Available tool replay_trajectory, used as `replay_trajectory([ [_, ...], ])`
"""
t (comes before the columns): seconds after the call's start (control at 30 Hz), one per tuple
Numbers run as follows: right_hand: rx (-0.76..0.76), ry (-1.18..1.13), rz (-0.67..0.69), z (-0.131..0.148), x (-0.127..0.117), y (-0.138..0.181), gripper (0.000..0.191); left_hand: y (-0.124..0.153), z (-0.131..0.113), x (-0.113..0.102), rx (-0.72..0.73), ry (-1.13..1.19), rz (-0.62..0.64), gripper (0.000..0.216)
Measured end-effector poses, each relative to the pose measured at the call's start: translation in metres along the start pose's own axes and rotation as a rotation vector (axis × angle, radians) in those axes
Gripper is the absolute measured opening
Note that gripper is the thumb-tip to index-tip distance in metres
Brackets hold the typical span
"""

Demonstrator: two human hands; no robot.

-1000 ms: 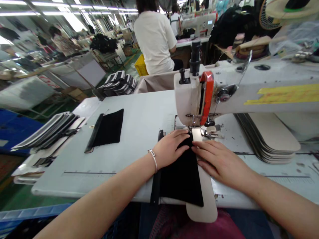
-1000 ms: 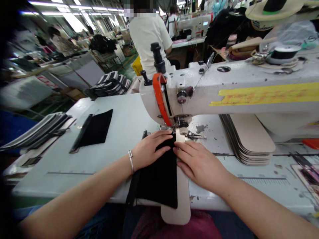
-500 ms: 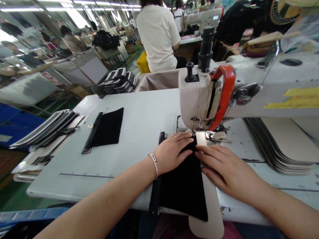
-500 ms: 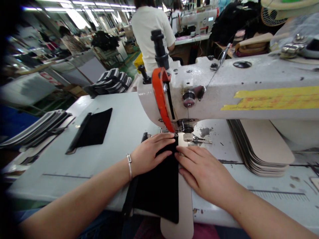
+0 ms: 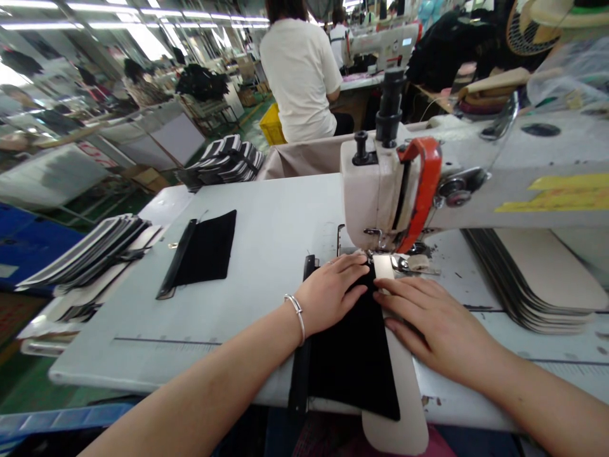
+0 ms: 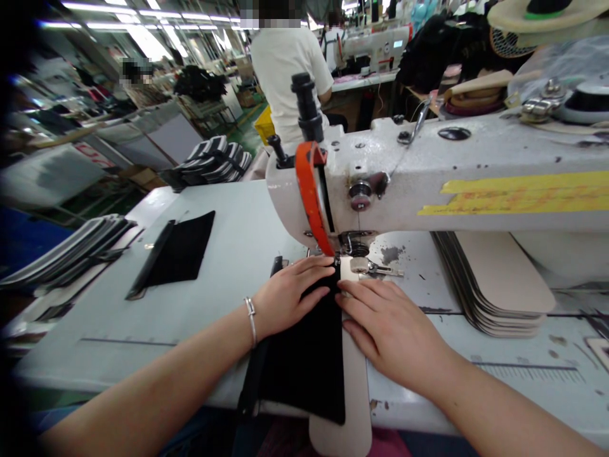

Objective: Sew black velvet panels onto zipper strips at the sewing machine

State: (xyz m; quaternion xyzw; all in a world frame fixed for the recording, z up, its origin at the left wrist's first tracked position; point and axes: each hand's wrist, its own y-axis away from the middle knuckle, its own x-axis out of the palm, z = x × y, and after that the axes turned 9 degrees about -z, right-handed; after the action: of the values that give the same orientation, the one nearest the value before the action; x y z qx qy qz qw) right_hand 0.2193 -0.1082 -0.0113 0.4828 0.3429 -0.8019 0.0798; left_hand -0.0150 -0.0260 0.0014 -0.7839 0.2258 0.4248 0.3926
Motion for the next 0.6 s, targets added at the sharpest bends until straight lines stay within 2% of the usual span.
replay_trajectory([
  [0.23, 0.022, 0.025, -0.01, -0.004, 0.004, -0.003, 0.037, -0.009, 0.007, 0.004, -0.016, -0.03, 0.001, 0.028],
  [0.33, 0.02, 0.021, -0.003, -0.003, 0.002, -0.001, 0.039, -0.009, 0.005, 0.0, -0.005, -0.058, 0.025, 0.031],
  [0.4, 0.029, 0.017, -0.004, 0.005, -0.003, 0.007, 0.038, 0.0, -0.008, -0.009, 0.025, -0.086, 0.076, 0.034],
  [0.5, 0.051, -0.016, -0.025, 0.026, -0.009, 0.031, 0.033, 0.029, -0.041, -0.023, 0.101, -0.038, 0.171, 0.037],
  [0.6, 0.06, -0.055, -0.053, 0.046, -0.013, 0.059, 0.035, 0.061, -0.073, -0.028, 0.181, 0.045, 0.116, 0.026],
])
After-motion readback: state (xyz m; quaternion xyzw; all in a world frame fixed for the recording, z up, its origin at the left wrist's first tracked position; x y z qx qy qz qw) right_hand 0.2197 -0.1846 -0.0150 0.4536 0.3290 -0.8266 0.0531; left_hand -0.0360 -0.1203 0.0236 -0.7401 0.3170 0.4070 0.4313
